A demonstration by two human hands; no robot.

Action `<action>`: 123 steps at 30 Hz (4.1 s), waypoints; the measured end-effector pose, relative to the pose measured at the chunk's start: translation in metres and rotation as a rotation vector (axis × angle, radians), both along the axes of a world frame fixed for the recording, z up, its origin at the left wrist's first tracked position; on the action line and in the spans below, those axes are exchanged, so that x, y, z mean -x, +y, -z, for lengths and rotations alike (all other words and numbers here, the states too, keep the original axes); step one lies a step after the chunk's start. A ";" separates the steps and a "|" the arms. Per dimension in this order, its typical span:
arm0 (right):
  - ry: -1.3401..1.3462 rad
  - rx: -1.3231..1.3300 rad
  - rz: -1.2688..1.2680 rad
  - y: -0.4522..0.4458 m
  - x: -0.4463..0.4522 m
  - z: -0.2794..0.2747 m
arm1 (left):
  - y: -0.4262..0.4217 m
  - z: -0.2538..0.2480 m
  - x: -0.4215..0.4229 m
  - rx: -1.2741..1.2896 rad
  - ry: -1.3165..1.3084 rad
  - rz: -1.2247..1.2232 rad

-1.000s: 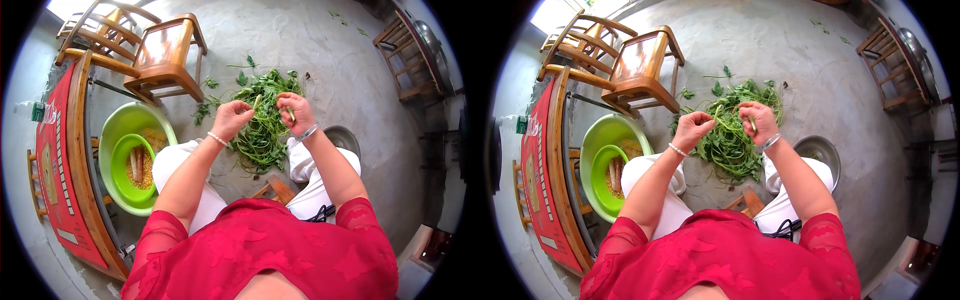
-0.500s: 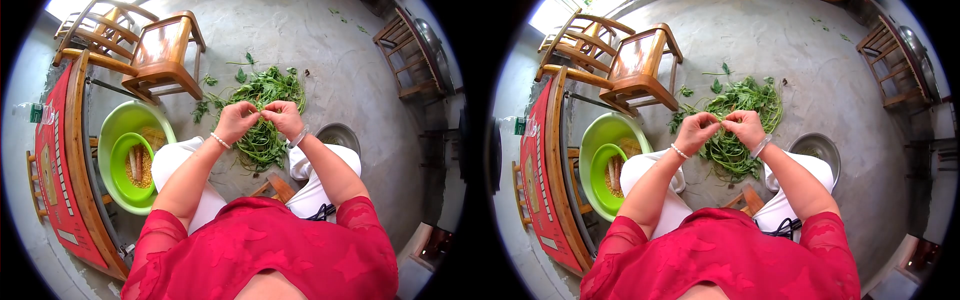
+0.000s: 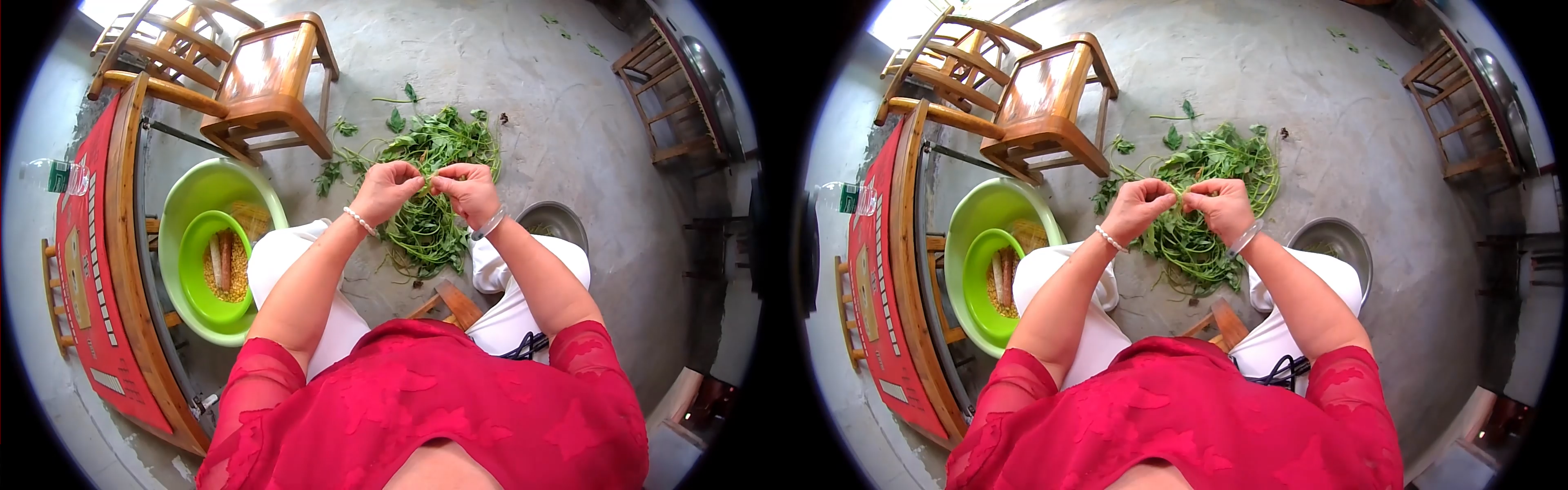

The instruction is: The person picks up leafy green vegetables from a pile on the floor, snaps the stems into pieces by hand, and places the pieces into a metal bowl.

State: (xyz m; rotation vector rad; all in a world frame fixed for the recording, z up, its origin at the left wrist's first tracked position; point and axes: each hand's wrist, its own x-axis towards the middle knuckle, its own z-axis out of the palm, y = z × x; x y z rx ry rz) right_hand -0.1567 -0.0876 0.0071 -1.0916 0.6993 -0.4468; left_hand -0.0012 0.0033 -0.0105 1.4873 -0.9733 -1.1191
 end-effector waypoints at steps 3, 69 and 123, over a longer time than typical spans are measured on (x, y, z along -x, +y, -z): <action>-0.015 -0.096 0.089 -0.007 -0.001 0.009 | 0.000 0.001 0.000 -0.015 -0.027 -0.002; 0.476 0.098 -0.105 0.028 0.009 -0.032 | 0.022 -0.023 0.006 0.436 -0.748 0.086; 0.266 0.112 -0.141 0.072 0.016 -0.056 | 0.084 -0.029 0.070 0.279 0.119 -0.458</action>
